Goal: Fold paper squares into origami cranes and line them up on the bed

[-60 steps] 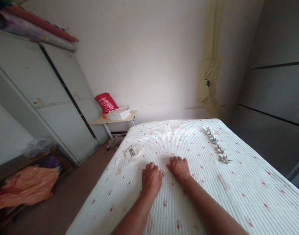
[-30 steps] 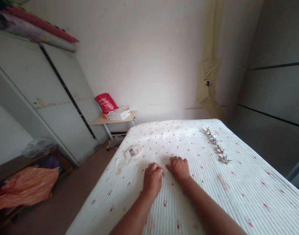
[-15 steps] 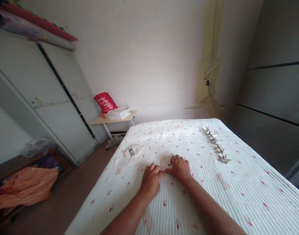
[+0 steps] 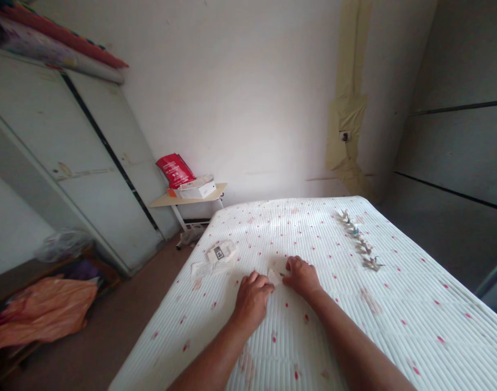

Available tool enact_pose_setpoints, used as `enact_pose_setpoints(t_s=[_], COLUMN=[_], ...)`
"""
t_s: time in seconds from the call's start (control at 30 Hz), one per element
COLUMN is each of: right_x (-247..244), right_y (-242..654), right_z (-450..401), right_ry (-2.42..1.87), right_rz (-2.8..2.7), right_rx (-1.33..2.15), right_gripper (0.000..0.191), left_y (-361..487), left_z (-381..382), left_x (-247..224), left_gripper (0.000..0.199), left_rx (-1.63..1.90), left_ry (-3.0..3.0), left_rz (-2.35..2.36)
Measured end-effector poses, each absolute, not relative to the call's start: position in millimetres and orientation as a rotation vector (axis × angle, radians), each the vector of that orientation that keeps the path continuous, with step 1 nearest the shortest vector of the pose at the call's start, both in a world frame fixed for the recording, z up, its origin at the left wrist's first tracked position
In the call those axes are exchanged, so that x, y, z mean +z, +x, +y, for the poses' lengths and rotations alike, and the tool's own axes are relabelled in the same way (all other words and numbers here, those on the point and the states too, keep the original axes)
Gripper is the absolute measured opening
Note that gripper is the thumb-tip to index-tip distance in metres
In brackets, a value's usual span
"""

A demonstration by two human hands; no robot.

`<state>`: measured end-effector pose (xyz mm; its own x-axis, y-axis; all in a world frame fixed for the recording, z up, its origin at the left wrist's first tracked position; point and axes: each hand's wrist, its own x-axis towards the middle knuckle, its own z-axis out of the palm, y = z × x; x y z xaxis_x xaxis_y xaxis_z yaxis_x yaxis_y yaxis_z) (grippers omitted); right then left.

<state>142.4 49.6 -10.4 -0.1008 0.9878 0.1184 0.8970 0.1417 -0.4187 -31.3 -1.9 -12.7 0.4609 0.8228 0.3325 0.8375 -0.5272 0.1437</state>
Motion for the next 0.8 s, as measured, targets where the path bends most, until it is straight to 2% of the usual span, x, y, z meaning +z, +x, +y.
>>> enact_pose_setpoints(t_s=[0.47, 0.6, 0.67, 0.8], right_x=[-8, -4, -4, -6], right_y=[160, 155, 150, 144], right_z=[53, 42, 38, 36], right_ry=[-1.667, -1.35, -1.228, -1.269], right_rz=[-1.938, -1.921, -2.053, -2.204], right_rx=[0.437, 0.615, 0.665, 0.598], right_gripper=[0.017, 0.024, 0.025, 0.026], left_y=[-36, -43, -47, -49], left_z=[1, 13, 21, 33], left_x=[-8, -1, -2, -9], left_gripper=[0.02, 0.018, 0.019, 0.028], left_rx=[-0.533, -0.532, -0.571, -0.782], left_ry=[-2.704, -2.804, -2.828, -2.836], left_rz=[-1.453, -1.263, -1.238, -1.418])
